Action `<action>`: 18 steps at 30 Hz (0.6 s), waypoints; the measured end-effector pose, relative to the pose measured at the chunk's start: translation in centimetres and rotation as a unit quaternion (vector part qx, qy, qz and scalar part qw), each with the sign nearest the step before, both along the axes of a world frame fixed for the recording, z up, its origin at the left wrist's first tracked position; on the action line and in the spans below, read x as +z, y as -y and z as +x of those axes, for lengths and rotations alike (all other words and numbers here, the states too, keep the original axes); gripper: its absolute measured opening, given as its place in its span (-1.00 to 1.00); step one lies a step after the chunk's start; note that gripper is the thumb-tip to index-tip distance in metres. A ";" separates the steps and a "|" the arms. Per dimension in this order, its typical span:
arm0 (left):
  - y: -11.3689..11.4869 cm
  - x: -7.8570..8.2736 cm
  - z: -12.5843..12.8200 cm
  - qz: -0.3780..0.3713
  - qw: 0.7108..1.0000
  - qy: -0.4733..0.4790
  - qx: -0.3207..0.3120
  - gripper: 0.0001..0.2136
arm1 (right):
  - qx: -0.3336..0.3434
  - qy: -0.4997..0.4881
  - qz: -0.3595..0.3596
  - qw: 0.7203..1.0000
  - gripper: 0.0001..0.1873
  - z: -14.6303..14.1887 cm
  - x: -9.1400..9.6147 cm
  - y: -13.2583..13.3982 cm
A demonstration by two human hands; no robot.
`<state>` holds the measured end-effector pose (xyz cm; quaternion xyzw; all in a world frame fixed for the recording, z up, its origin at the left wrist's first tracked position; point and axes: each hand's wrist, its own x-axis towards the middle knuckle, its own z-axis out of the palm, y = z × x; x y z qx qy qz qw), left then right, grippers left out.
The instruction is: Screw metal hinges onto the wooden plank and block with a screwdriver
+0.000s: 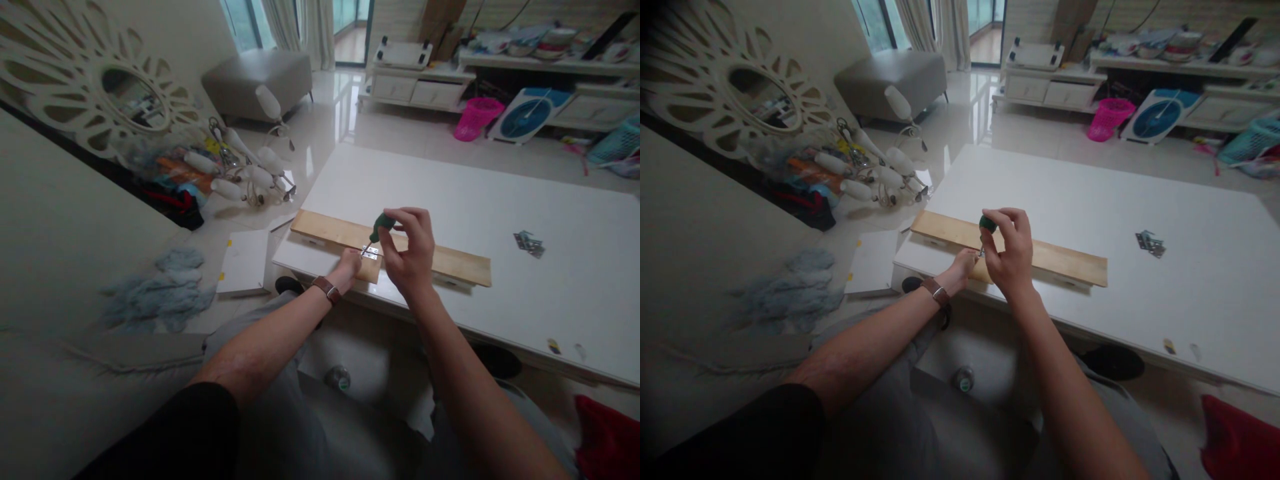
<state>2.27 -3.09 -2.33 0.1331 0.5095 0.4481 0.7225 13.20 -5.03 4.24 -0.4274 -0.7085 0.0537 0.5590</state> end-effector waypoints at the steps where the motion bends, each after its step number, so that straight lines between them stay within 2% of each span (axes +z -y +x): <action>1: 0.0 0.3 0.0 0.001 1.000 -0.011 -0.004 -0.77 | -0.011 0.000 -0.002 1.000 -0.65 0.0 0.0 0.0; 4: 0.1 0.8 0.1 0.003 0.999 -0.039 -0.010 -0.75 | -0.016 0.003 -0.007 1.000 -0.64 0.0 0.1 0.1; 8: 0.1 0.8 0.1 0.006 0.998 -0.059 -0.004 -0.78 | 0.026 0.012 -0.003 1.000 -0.52 -0.1 0.3 0.2; 14: 0.1 0.6 0.1 0.011 0.997 -0.070 -0.007 -0.75 | -0.005 0.003 0.002 1.000 -0.66 -0.1 0.1 0.0; 18: 0.1 0.7 0.2 0.010 0.996 -0.083 0.002 -0.76 | 0.004 0.001 -0.003 1.000 -0.58 -0.1 0.1 0.1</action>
